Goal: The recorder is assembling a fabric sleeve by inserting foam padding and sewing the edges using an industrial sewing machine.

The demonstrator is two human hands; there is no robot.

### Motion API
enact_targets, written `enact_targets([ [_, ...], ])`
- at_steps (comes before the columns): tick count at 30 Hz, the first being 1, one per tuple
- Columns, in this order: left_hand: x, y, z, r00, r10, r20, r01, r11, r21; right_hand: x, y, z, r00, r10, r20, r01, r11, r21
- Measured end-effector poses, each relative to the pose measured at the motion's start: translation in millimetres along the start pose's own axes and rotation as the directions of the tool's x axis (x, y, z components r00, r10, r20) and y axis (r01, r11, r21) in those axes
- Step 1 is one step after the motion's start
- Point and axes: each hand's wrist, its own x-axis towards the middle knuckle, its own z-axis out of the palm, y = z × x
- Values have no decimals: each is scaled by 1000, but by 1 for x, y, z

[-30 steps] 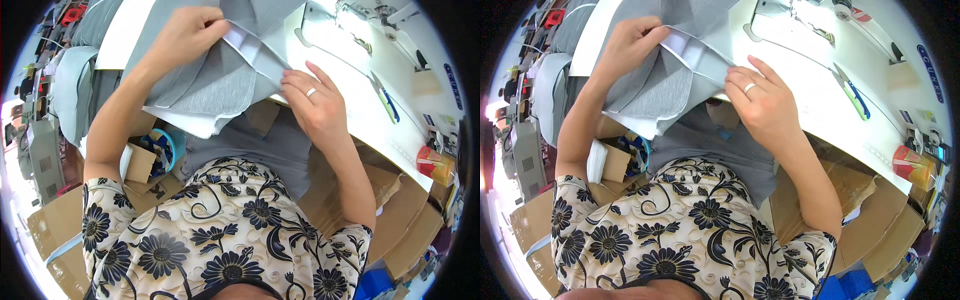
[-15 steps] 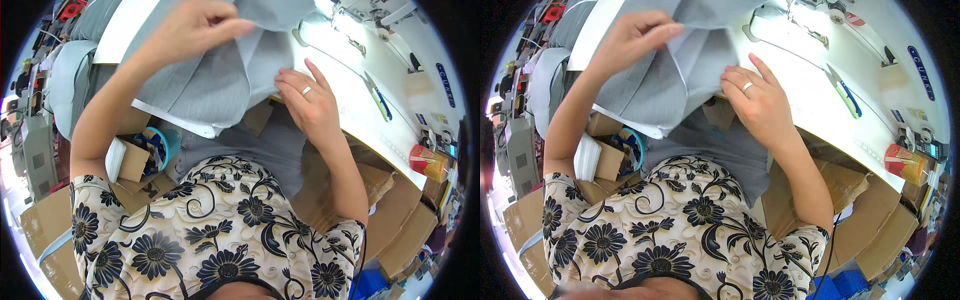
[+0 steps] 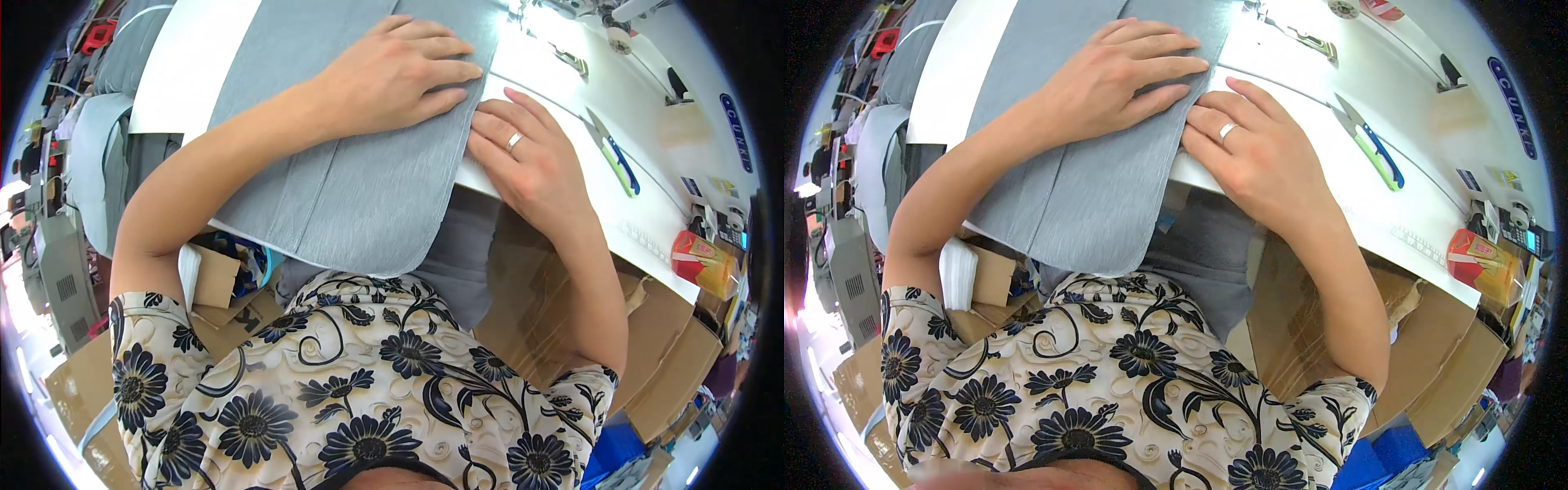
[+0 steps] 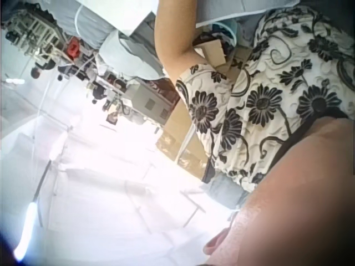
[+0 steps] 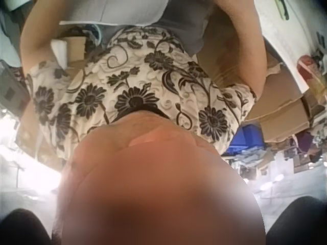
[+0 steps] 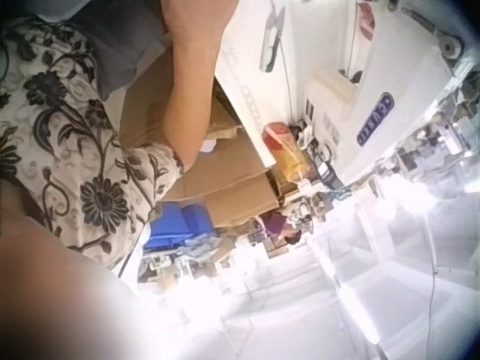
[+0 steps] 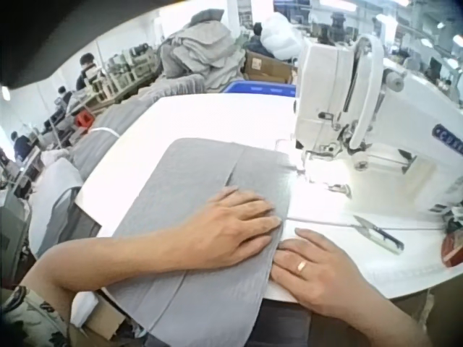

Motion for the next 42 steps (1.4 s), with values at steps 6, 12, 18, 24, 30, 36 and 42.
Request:
enact_targets([
  [6, 10, 5, -18, 995, -20, -94, 27, 997, 76, 15, 10, -25, 1000, -22, 22, 24, 989, -144],
  [12, 27, 0, -23, 994, -52, -100, 61, 994, 90, 17, 12, -28, 993, 97, -68, -106, 983, -150],
  [18, 72, -27, 4, 988, -9, -156, 2, 999, -44, 8, 55, -11, 977, 201, -68, -212, 953, -216],
  [24, 106, -61, 80, 998, -40, -46, 33, 989, -145, -23, 116, 24, 965, 261, -27, -261, 945, -196],
  [30, 123, -74, 116, 1000, 15, -20, -19, 980, -197, -47, 138, 51, 953, 301, -40, -303, 929, -212],
  [36, 133, -71, 128, 999, 11, -48, -20, 984, -177, -55, 149, 45, 953, 304, -17, -304, 945, -119],
  [42, 126, -58, 135, 997, 16, 71, 2, 972, -235, -69, 142, 42, 985, 152, 80, -147, 987, -67],
])
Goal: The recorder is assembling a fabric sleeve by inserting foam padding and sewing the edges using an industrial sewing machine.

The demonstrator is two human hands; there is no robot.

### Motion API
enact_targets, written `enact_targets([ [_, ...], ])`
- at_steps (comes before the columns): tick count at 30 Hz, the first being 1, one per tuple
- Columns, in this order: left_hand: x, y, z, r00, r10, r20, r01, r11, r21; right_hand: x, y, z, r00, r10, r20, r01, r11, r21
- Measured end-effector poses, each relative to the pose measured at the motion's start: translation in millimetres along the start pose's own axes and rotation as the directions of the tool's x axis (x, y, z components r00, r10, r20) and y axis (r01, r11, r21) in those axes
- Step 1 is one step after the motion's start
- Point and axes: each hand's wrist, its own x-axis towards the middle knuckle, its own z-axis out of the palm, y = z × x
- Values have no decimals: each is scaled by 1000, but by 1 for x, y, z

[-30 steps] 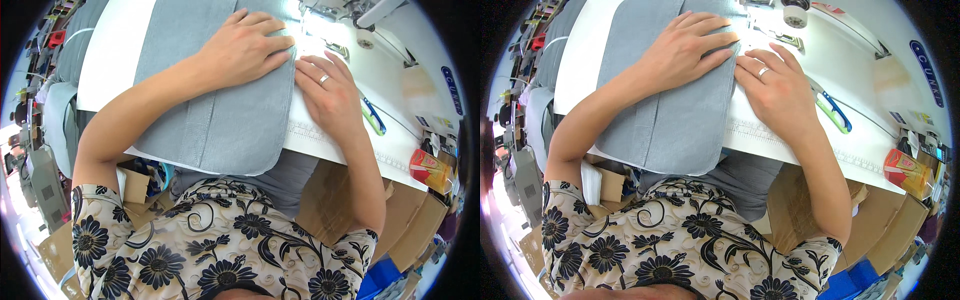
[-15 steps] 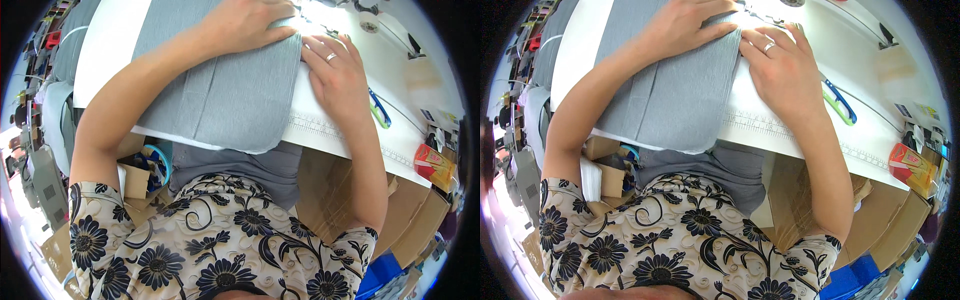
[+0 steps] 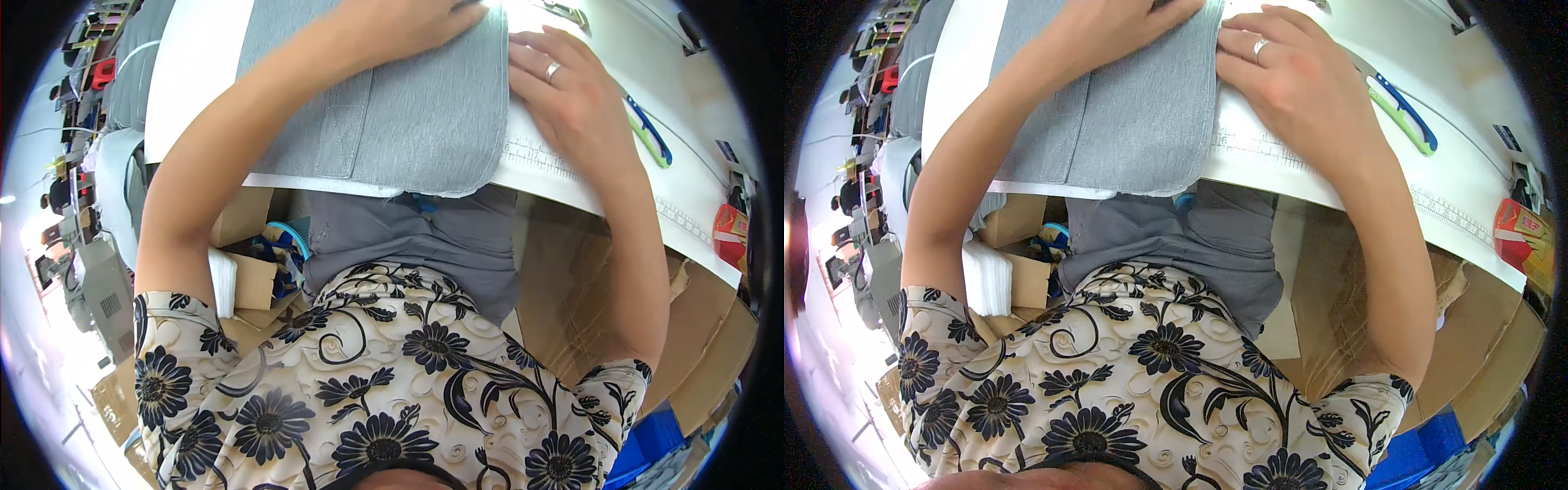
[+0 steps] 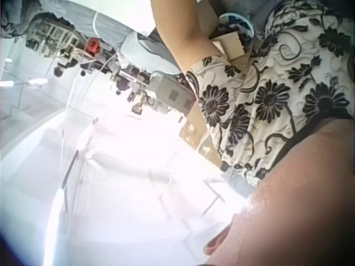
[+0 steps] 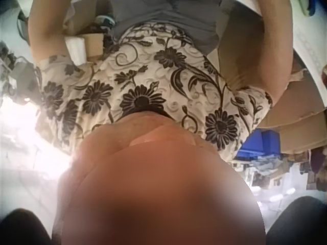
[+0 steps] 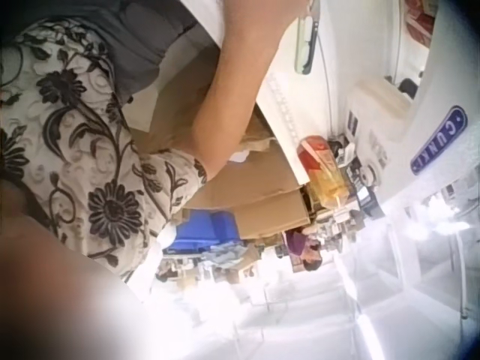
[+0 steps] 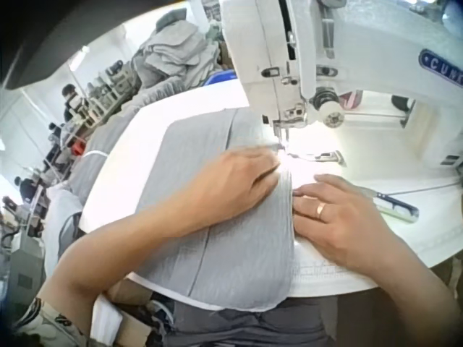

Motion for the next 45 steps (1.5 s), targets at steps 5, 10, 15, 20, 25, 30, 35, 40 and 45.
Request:
enact_targets([
  [5, -14, 23, -24, 999, -36, 35, 40, 992, -120, 1, -16, 2, 994, 40, -98, -38, 999, 19],
  [10, -33, 46, -31, 995, -66, 73, 66, 998, -7, -1, -33, 1, 988, 72, -137, -74, 997, -9],
  [15, -45, 45, -30, 995, -80, 58, 81, 996, -20, -1, -40, -6, 982, 166, -91, -172, 984, -54],
  [20, -50, 42, -35, 992, -93, 85, 97, 995, -36, 2, -41, -1, 983, 171, -73, -173, 985, -25],
  [25, -54, 42, -35, 991, -107, 79, 114, 990, -82, 3, -40, 1, 989, 129, -71, -130, 991, -14],
  [30, -53, 41, -30, 996, 76, -41, -77, 997, -25, 1, -41, 2, 986, 149, -75, -145, 988, 54],
  [35, -55, 43, -30, 995, -60, 80, 65, 995, -70, 2, -41, 2, 986, 145, -86, -143, 989, 31],
  [40, -58, 40, -26, 997, -46, 63, 53, 992, -114, 1, -42, 7, 987, 141, -82, -140, 990, 10],
  [45, -59, 36, -21, 997, 69, -16, -69, 998, -9, 3, -42, 7, 989, 135, -56, -136, 990, -23],
])
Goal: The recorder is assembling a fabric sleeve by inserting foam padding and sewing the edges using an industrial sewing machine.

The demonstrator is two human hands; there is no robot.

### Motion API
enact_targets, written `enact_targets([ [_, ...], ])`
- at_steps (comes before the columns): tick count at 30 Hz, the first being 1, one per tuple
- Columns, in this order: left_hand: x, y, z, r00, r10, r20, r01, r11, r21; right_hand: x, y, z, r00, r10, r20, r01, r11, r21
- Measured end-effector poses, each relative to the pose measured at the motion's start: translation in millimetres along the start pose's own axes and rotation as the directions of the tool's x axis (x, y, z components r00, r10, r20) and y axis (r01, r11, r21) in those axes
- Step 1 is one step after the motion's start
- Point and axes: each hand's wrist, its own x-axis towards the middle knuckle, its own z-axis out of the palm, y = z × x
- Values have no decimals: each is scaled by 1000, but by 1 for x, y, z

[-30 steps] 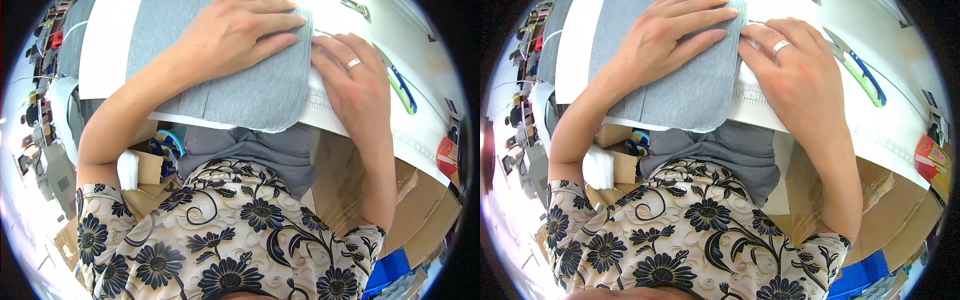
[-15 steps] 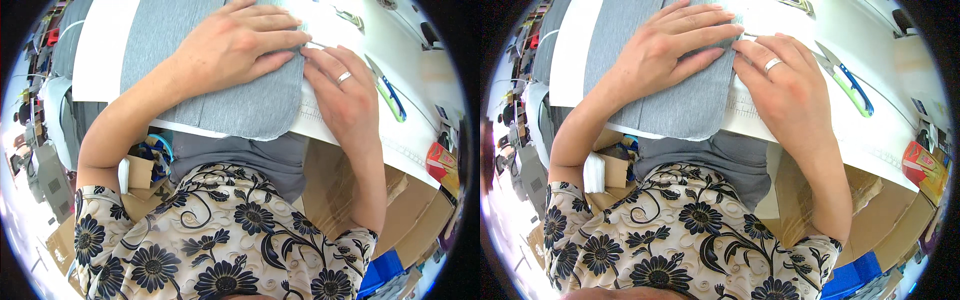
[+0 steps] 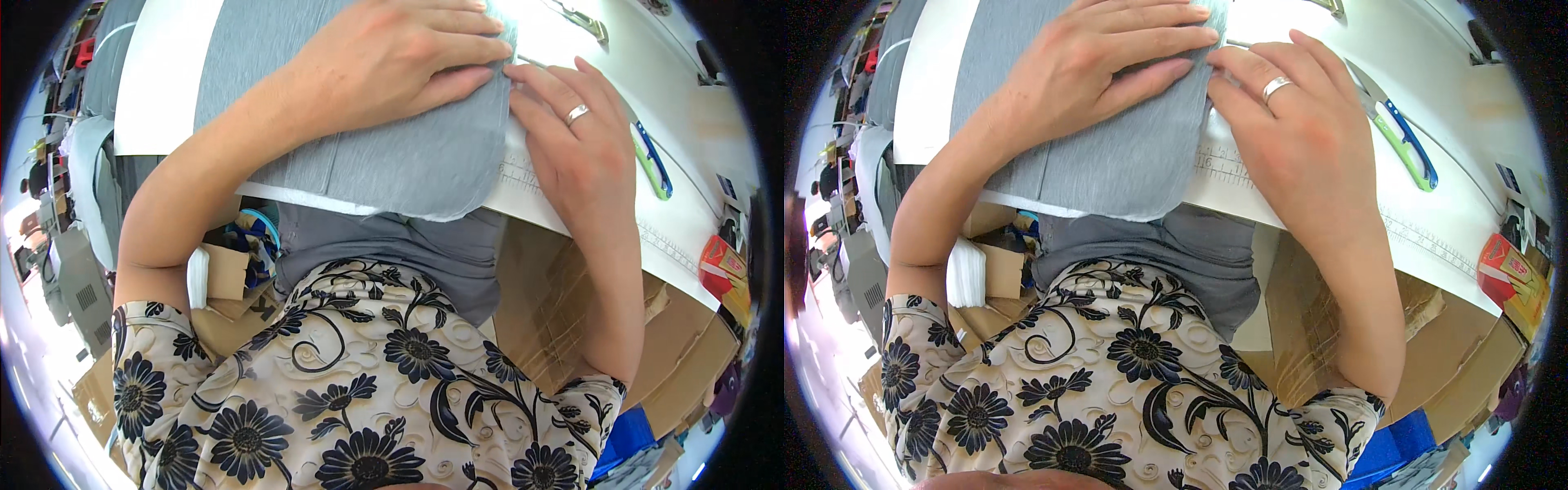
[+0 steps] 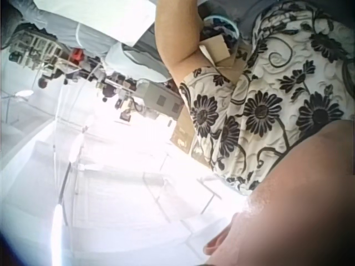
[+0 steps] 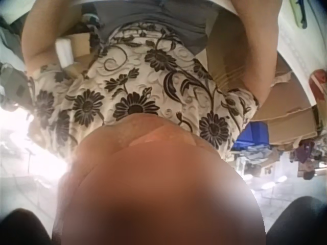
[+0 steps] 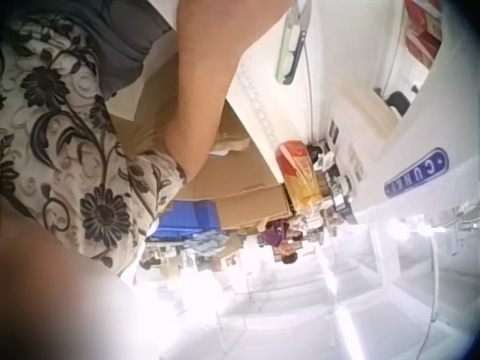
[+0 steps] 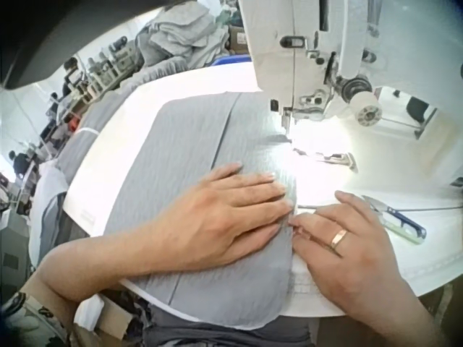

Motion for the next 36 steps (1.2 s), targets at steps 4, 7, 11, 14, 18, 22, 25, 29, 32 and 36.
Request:
enact_targets([
  [4, 4, -3, -2, 994, -55, 91, 57, 998, -19, 3, 4, -4, 998, 4, 65, -6, 999, 35],
  [7, 6, -5, 1, 998, -69, 10, 69, 997, -25, 6, 6, -7, 995, -9, 101, 7, 1000, 20],
  [11, 7, 0, -6, 998, -60, 25, 59, 997, 57, 10, 9, -5, 995, -14, 95, 13, 1000, 10],
  [14, 12, -15, -1, 996, -81, 30, 82, 995, -54, 13, 11, -1, 999, -25, 48, 26, 999, -20],
  [18, 22, -29, 0, 995, -99, 27, 101, 994, -46, 17, 22, 3, 998, -14, 69, 17, 999, -46],
  [22, 28, -35, 8, 996, -84, -23, 83, 996, -19, 16, 31, 5, 998, 8, 67, -7, 1000, -27],
  [25, 33, -36, 9, 997, -73, -8, 72, 997, -19, 11, 32, 4, 998, 41, 38, -42, 999, 20],
  [29, 34, -34, 8, 995, -97, 4, 97, 995, -21, 5, 22, -6, 997, 76, 8, -76, 993, 87],
  [32, 32, -38, 10, 996, -94, -1, 94, 995, -30, 0, 16, -9, 999, 51, 19, -53, 993, 109],
  [36, 25, -43, 5, 994, -107, 21, 107, 994, 27, 7, 18, 2, 999, 51, -6, -50, 984, 172],
])
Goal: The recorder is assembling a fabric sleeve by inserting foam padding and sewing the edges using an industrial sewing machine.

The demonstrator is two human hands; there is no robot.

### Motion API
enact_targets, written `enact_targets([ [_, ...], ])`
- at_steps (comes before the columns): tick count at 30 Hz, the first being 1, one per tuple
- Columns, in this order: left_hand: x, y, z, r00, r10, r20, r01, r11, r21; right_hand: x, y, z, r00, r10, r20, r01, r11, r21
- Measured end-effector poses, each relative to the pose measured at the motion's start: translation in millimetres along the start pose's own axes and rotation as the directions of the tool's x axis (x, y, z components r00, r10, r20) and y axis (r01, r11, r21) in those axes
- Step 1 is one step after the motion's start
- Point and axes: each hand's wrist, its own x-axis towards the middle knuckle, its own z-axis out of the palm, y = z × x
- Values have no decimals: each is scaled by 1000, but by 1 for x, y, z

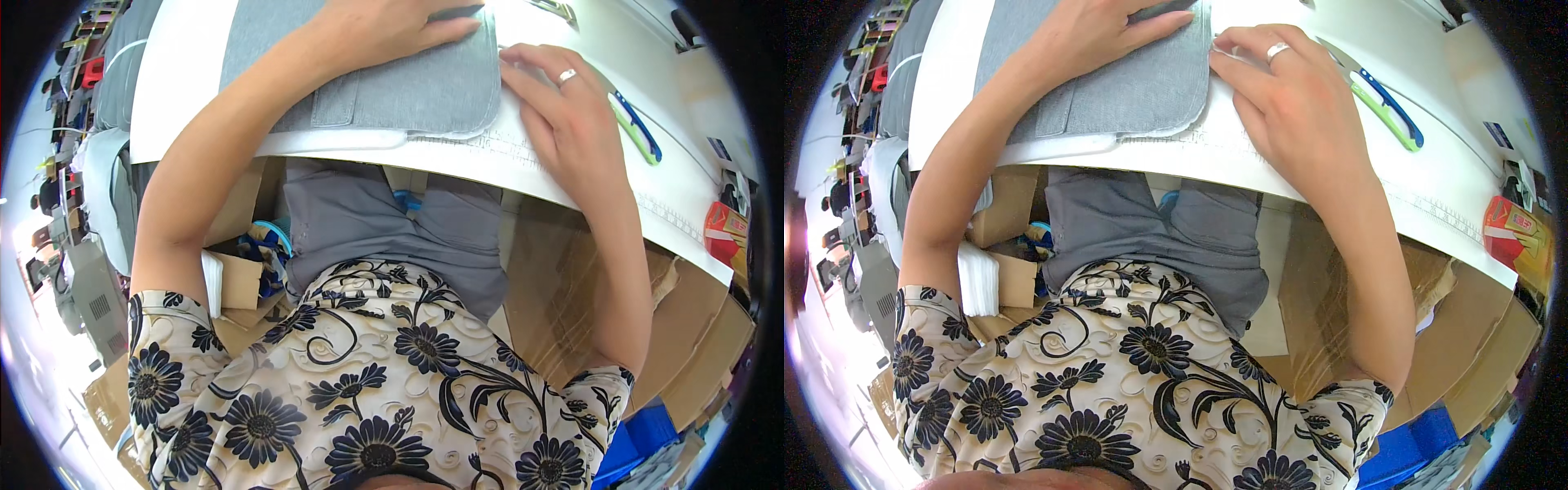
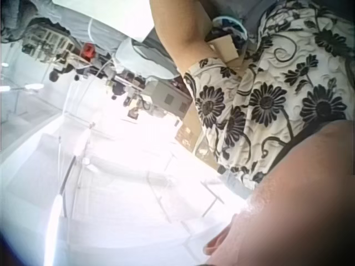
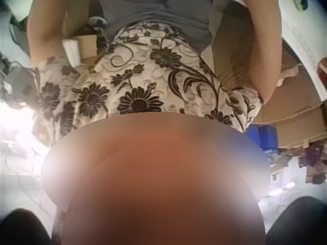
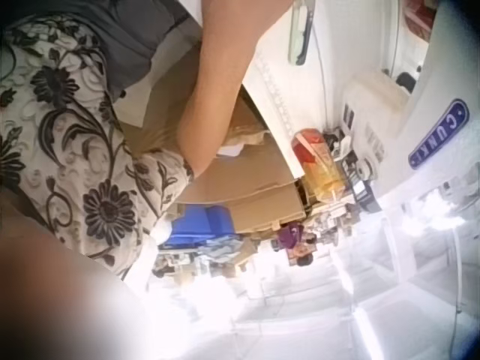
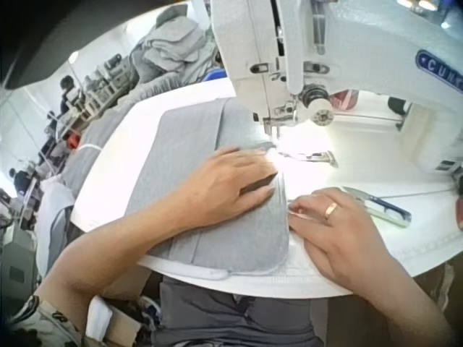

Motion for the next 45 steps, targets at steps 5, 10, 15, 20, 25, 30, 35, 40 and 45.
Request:
enact_targets([
  [5, -18, 46, -32, 975, -109, 195, 138, 980, -141, -5, -8, -2, 999, 18, -35, -22, 992, -127],
  [10, -31, 58, -4, 993, -47, 112, 59, 993, -105, -15, -7, 0, 997, 54, -46, -65, 953, -296],
  [15, -30, 40, -1, 992, -35, 125, 50, 992, -112, -10, -1, 6, 998, 61, -33, -68, 944, -324],
  [20, -37, 65, -15, 990, 8, 144, 12, 991, -133, -22, -18, -8, 998, 52, -23, -57, 948, -314],
  [25, -38, 73, -23, 990, 18, 142, -6, 997, -82, -26, -23, -15, 997, 55, -57, -68, 965, -254],
  [30, -40, 76, -22, 987, 11, 158, 2, 996, -84, -30, -22, -14, 996, 25, -90, -37, 990, -133],
  [35, -47, 70, -14, 992, 18, 129, -12, 999, -47, -30, -25, -2, 998, 9, -66, -14, 997, -73],
  [40, -48, 63, -3, 998, 43, 41, -40, 996, -78, -30, -22, 1, 999, 15, -42, -21, 990, -138],
  [45, -52, 56, -4, 994, 24, 105, -17, 998, -63, -25, -23, 9, 1000, 0, -9, -1, 991, -137],
])
